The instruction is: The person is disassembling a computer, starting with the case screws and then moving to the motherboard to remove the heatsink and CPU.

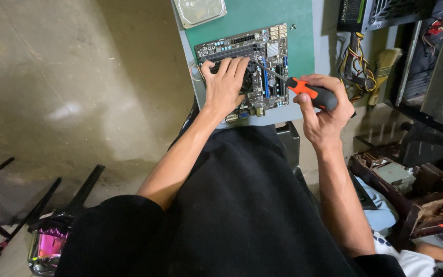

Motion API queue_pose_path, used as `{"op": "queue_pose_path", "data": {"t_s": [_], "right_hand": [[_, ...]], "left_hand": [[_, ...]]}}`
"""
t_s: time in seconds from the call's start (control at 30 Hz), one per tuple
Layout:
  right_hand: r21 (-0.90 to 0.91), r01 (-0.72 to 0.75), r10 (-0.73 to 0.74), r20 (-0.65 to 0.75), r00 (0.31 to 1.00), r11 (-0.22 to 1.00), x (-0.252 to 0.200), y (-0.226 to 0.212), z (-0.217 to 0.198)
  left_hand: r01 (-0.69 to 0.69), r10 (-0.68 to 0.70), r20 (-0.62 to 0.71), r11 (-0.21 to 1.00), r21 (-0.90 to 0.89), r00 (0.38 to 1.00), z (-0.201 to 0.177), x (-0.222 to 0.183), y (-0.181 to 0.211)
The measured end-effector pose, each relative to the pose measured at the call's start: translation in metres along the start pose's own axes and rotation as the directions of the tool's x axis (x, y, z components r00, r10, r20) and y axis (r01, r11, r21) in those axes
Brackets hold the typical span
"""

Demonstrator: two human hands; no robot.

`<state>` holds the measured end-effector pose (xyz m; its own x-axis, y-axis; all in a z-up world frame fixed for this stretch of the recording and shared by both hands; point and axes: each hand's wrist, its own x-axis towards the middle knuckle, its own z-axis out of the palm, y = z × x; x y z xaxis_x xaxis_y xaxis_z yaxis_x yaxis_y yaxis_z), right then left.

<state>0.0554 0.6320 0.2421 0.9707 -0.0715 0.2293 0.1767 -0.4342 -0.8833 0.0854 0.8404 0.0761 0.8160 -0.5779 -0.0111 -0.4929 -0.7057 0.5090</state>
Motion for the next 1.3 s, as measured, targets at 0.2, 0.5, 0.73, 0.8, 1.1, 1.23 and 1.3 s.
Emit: {"op": "queue_pose_path", "data": {"t_s": [0.2, 0.5, 0.73, 0.8, 1.1, 1.23, 1.3], "right_hand": [[-0.018, 0.032, -0.032, 0.006, 0.999, 0.999, -0.004, 0.007, -0.002], [0.023, 0.038, -0.038, 0.009, 0.999, 0.999, -0.001, 0.007, -0.001], [0.0, 0.052, -0.052, 0.019, 0.998, 0.999, 0.0, 0.005, -0.001], [-0.004, 0.066, -0.066, 0.028, 0.997, 0.998, 0.001, 0.004, -0.001], [-0.101, 0.105, -0.101, 0.046, 0.994, 0.989, 0.001, 0.005, -0.001], [-0.11, 0.093, -0.09, 0.036, 0.995, 0.989, 0.0, -0.001, 0.0], [-0.155, -0.016, 0.023, 0.038, 0.999, 0.988, 0.001, -0.012, 0.001]], "left_hand": [[0.001, -0.002, -0.031, 1.0, -0.006, 1.0, -0.006, 0.001, 0.003], [-0.006, 0.007, -0.08, 1.0, 0.023, 0.997, -0.011, 0.002, 0.003], [-0.017, 0.018, -0.119, 1.0, 0.009, 0.993, -0.011, 0.001, 0.003], [-0.025, 0.025, -0.124, 1.0, 0.009, 0.992, -0.012, 0.001, 0.003], [-0.008, 0.007, -0.102, 1.0, -0.01, 0.995, -0.01, 0.001, 0.004], [0.008, -0.011, -0.119, 1.0, -0.018, 0.993, -0.007, -0.001, 0.003], [0.129, -0.131, 0.007, 0.987, 0.094, 0.991, -0.002, -0.005, 0.002]]}}
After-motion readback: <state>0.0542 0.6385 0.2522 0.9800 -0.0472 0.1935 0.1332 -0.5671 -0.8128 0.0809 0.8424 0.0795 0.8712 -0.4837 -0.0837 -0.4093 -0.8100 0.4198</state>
